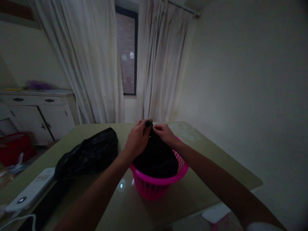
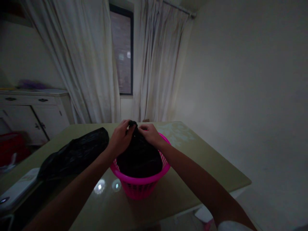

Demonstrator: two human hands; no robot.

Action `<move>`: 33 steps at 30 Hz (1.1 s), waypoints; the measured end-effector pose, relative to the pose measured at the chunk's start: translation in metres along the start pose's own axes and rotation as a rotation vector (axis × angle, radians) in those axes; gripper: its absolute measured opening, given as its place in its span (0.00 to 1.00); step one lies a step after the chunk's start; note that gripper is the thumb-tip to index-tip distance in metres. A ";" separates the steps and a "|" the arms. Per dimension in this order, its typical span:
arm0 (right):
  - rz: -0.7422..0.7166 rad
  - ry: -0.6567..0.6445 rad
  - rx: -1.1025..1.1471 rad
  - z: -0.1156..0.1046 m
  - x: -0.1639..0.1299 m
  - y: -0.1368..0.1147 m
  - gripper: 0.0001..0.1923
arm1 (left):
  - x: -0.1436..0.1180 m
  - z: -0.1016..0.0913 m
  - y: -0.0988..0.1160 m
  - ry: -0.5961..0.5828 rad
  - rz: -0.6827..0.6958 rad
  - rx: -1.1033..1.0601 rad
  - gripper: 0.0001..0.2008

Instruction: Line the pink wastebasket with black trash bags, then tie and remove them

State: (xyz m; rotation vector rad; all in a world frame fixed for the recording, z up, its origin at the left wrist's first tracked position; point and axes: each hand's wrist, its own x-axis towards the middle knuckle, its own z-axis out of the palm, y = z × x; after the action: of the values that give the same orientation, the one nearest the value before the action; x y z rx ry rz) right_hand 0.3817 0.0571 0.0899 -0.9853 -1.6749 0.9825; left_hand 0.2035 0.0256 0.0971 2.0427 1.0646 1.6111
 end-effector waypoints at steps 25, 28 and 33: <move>-0.475 -0.225 -0.237 -0.030 -0.024 -0.030 0.10 | 0.017 -0.028 -0.035 -0.044 -0.282 -0.036 0.23; -0.390 -0.365 -0.381 -0.071 -0.047 -0.032 0.11 | 0.014 -0.070 -0.055 0.035 -0.340 0.081 0.23; -0.268 -0.399 -0.386 -0.105 -0.070 -0.037 0.15 | -0.007 -0.099 -0.077 0.010 -0.389 0.174 0.21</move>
State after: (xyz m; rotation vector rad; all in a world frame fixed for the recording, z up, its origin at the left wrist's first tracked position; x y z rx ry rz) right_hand 0.4928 -0.0023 0.1284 -0.8069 -2.3251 0.7197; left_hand 0.0838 0.0535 0.0725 1.7824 1.5407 1.3704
